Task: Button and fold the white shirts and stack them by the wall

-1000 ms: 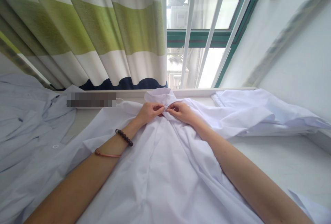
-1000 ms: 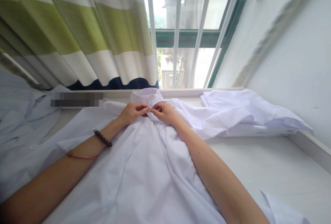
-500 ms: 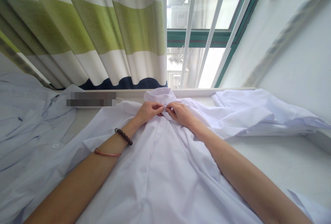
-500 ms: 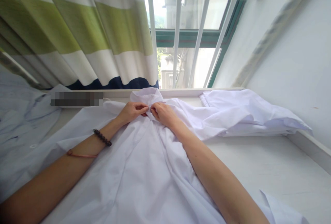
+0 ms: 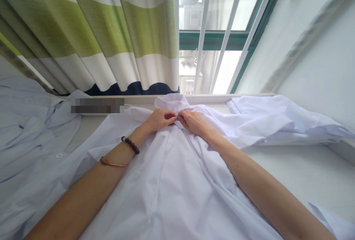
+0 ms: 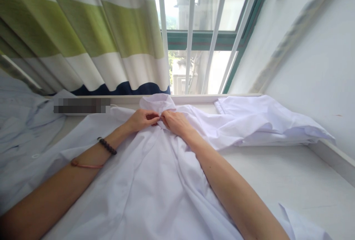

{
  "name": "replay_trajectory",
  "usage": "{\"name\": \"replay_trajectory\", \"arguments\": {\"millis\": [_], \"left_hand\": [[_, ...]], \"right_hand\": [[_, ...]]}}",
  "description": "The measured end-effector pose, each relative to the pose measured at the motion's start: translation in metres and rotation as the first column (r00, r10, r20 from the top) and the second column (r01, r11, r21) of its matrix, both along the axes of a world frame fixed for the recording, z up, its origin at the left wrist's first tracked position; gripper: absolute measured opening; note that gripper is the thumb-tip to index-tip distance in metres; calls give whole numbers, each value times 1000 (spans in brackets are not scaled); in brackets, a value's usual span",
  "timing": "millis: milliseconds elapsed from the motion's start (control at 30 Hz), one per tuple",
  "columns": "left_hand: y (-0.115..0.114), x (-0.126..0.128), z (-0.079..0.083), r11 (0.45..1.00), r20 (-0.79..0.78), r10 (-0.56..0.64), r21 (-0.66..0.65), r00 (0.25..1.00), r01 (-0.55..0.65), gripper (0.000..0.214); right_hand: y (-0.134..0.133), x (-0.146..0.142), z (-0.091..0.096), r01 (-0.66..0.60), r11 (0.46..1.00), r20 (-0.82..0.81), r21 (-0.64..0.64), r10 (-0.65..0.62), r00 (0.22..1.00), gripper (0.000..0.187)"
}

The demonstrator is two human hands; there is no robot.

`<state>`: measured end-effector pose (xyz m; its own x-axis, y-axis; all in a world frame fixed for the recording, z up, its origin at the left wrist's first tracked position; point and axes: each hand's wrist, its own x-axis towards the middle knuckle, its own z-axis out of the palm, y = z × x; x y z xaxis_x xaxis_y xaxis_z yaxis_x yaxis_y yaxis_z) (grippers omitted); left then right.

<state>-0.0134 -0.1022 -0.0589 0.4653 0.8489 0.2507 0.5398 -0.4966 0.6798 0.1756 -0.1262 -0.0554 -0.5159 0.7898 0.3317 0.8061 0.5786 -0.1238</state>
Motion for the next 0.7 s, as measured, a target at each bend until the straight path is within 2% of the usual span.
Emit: {"name": "replay_trajectory", "arguments": {"millis": [267, 367, 567, 700], "left_hand": [[-6, 9, 6, 983, -59, 118, 146, 991, -109, 21], [-9, 12, 7, 978, -56, 144, 161, 988, -134, 18], [-10, 14, 3, 975, 28, 195, 102, 980, -197, 16], [-6, 12, -1, 982, 110, 186, -30, 976, -184, 18]], "right_hand": [[-1, 3, -1, -26, 1000, -10, -7, 26, 1000, 23], [0, 3, -2, -30, 1000, -27, -3, 30, 999, 23], [0, 1, -4, -33, 999, -63, -21, 31, 998, 24], [2, 0, -7, -10, 1000, -124, -30, 6, 992, 22]]}}
